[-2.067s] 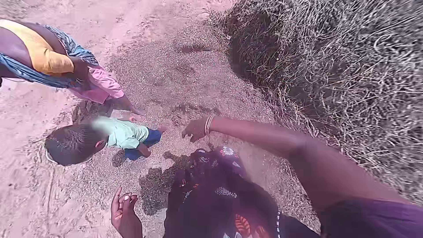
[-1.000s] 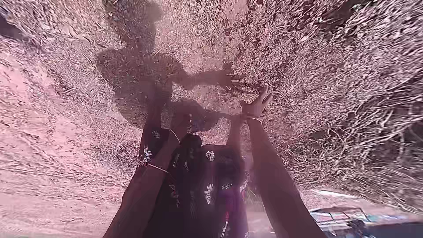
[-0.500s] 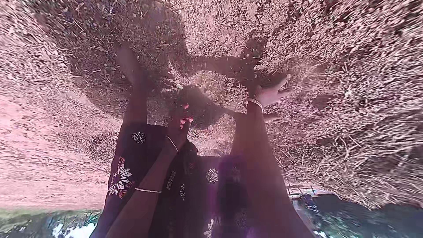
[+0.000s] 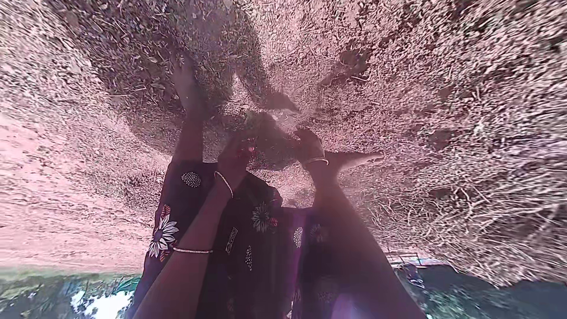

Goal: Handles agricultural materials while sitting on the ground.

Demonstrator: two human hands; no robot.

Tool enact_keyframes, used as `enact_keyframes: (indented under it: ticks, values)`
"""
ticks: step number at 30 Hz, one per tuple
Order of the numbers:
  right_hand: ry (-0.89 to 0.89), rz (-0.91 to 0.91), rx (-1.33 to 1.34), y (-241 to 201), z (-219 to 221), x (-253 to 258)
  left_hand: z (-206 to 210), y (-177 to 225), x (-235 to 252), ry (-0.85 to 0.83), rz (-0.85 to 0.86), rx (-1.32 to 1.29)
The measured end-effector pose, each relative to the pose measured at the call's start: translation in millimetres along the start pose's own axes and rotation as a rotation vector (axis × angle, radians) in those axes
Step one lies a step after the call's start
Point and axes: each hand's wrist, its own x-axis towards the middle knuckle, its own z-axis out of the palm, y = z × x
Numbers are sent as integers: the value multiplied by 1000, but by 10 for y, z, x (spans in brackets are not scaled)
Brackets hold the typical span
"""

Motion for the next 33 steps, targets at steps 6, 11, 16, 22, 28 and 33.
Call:
enact_keyframes:
  ticks: [6,11,16,22,28,33]
  values:
    - [166,-105,-456,-122,-630,664,42,-166,68,-5,-56,-19]
    - [-167,-3,-629,154,-193,636,55,-244,108,-10,-120,-25]
    - [-474,-96,-434,49,290,-177,55,-99,83,-34,-79,-48]
    - [-46,-243,-409,-129,-277,352,94,-192,168,32,-97,-81]
    - [224,-226,-616,-591,-1227,1310,138,-160,153,4,-175,26]
    - [-84,-229,-559,-167,-401,1263,121,-58,154,32,-152,-19]
